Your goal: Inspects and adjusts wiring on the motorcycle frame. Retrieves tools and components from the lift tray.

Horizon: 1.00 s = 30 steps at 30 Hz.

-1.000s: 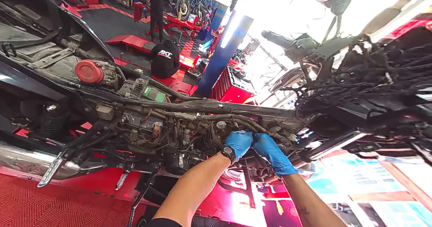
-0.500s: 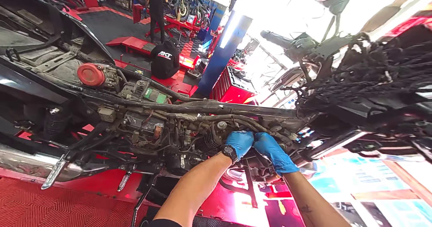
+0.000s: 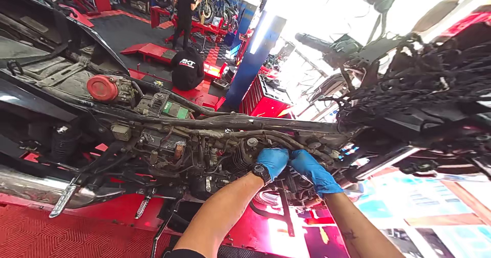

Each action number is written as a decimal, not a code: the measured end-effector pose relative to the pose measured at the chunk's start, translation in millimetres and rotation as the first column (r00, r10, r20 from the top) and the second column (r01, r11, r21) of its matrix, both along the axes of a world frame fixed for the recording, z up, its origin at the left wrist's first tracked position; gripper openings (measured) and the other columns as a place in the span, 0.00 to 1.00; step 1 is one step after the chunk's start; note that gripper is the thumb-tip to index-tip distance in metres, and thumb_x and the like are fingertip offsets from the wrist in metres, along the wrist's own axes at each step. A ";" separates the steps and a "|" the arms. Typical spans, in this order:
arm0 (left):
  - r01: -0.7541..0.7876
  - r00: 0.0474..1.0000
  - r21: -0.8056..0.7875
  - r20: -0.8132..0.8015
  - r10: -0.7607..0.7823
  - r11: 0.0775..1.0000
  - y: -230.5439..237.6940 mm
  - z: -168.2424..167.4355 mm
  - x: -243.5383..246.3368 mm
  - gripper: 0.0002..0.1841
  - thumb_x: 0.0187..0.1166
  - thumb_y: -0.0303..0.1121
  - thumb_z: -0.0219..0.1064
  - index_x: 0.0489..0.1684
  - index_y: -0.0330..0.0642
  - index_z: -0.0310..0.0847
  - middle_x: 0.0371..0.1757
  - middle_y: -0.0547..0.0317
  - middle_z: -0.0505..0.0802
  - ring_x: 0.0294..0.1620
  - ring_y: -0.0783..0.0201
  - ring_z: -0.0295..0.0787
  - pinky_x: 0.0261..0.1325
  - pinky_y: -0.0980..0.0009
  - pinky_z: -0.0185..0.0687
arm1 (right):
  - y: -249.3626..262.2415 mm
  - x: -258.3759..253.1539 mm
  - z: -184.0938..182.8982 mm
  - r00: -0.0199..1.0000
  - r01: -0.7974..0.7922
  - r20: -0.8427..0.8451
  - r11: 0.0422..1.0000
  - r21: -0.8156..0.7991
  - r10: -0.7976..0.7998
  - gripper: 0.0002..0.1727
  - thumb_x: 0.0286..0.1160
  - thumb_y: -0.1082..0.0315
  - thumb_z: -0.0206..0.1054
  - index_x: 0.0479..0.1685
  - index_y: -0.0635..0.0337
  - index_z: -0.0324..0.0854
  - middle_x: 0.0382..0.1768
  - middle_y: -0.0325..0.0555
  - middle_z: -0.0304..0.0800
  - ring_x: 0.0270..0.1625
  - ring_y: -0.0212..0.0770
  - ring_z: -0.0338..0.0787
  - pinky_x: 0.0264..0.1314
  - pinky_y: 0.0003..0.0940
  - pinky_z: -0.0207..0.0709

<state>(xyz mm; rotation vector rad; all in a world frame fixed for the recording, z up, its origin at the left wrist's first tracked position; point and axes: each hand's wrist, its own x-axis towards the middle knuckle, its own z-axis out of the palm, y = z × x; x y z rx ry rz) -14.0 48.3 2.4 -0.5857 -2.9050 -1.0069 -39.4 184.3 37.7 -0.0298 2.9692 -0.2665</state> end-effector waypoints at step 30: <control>0.019 1.000 -0.048 0.014 -0.018 0.999 -3.4 5.3 -0.5 0.16 0.88 0.27 0.54 0.67 0.36 0.82 0.61 0.40 0.92 0.65 0.40 0.90 0.64 0.39 0.84 | 12.7 0.4 -3.3 0.997 -0.075 0.020 0.979 -0.187 0.080 0.11 0.77 0.64 0.72 0.51 0.60 0.90 0.45 0.56 0.93 0.48 0.51 0.90 0.56 0.59 0.78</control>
